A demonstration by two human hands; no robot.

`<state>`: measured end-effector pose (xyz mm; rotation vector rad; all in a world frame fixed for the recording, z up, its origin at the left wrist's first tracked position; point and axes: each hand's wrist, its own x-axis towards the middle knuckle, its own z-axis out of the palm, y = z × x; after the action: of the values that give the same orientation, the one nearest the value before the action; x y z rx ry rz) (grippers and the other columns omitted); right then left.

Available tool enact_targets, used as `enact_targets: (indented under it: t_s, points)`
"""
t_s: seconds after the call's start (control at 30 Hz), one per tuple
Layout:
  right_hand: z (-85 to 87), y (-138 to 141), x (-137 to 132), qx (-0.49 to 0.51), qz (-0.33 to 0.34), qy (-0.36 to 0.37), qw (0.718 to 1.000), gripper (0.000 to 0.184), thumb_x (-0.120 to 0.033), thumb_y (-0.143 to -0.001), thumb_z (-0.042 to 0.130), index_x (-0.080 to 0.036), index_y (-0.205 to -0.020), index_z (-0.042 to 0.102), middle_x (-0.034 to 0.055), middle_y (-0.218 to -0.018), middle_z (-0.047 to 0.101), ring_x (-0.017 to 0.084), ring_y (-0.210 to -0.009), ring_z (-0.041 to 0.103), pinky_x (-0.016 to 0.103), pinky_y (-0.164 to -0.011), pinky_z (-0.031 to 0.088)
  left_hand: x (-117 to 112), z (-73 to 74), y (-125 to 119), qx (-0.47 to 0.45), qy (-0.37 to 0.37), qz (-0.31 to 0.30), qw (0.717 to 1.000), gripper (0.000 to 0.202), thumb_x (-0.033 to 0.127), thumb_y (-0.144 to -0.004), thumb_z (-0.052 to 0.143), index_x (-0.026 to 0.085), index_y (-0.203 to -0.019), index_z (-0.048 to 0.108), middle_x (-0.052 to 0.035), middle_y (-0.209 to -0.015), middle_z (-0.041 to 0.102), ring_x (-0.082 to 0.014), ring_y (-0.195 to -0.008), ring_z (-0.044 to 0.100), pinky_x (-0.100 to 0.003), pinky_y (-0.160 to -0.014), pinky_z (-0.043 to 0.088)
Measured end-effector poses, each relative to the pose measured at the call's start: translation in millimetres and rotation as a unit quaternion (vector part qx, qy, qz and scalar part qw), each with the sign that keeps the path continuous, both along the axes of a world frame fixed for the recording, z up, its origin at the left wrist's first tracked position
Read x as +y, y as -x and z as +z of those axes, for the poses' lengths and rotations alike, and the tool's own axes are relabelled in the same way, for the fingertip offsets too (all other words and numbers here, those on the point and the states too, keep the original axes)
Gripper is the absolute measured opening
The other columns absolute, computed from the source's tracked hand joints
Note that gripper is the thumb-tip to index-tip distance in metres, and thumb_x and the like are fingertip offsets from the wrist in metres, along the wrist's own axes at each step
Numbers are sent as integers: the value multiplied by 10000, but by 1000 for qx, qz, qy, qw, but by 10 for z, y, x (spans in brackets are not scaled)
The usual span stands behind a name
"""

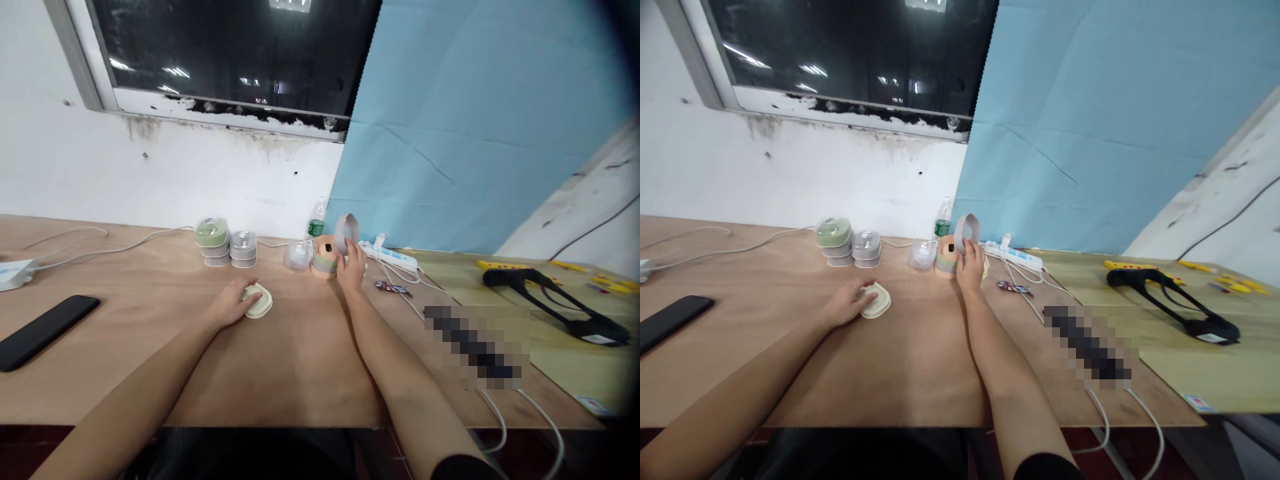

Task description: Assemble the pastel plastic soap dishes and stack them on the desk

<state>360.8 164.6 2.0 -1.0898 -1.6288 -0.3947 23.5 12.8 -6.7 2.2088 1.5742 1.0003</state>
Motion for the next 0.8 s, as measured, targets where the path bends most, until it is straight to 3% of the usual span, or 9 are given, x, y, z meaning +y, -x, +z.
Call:
enact_targets:
  t_s: [0.3, 0.43, 0.6, 0.8]
  points:
    - [-33, 92, -40, -28, 19, 15, 999, 491, -141, -826, 396, -204, -1293, 533, 110, -1385, 423, 242, -1339, 350, 463, -1103, 333, -6, -4, -3, -3, -2, -13, 1000, 515, 543, -883, 448, 196, -1255, 526, -109, -1234, 611, -284, -1135, 572, -452, -980, 439]
    - [-32, 123, -72, -58, 20, 18, 998, 474, -223, -809, 499, -212, -1281, 547, 114, -1430, 362, 293, -1387, 262, 525, -1108, 301, -17, 8, -10, -2, 2, -16, 1000, 513, 546, -884, 444, 194, -1247, 532, -108, -1238, 607, -285, -1129, 576, -447, -977, 440]
    - [-22, 145, -91, -72, 16, 54, 996, 581, -329, -825, 553, -224, -1383, 431, 129, -1536, 179, 324, -1401, 236, 542, -1084, 324, -14, 5, -9, 1, 0, -22, 1000, 515, 551, -878, 450, 206, -1251, 537, -104, -1194, 626, -282, -1111, 584, -439, -965, 446]
    - [-50, 152, -69, -62, 14, 69, 996, 600, -380, -842, 559, -214, -1398, 405, 155, -1523, 216, 309, -1384, 280, 513, -1075, 342, -5, -3, -6, 5, 0, -27, 1000, 513, 549, -880, 450, 206, -1251, 535, -107, -1189, 630, -278, -1095, 593, -438, -957, 449]
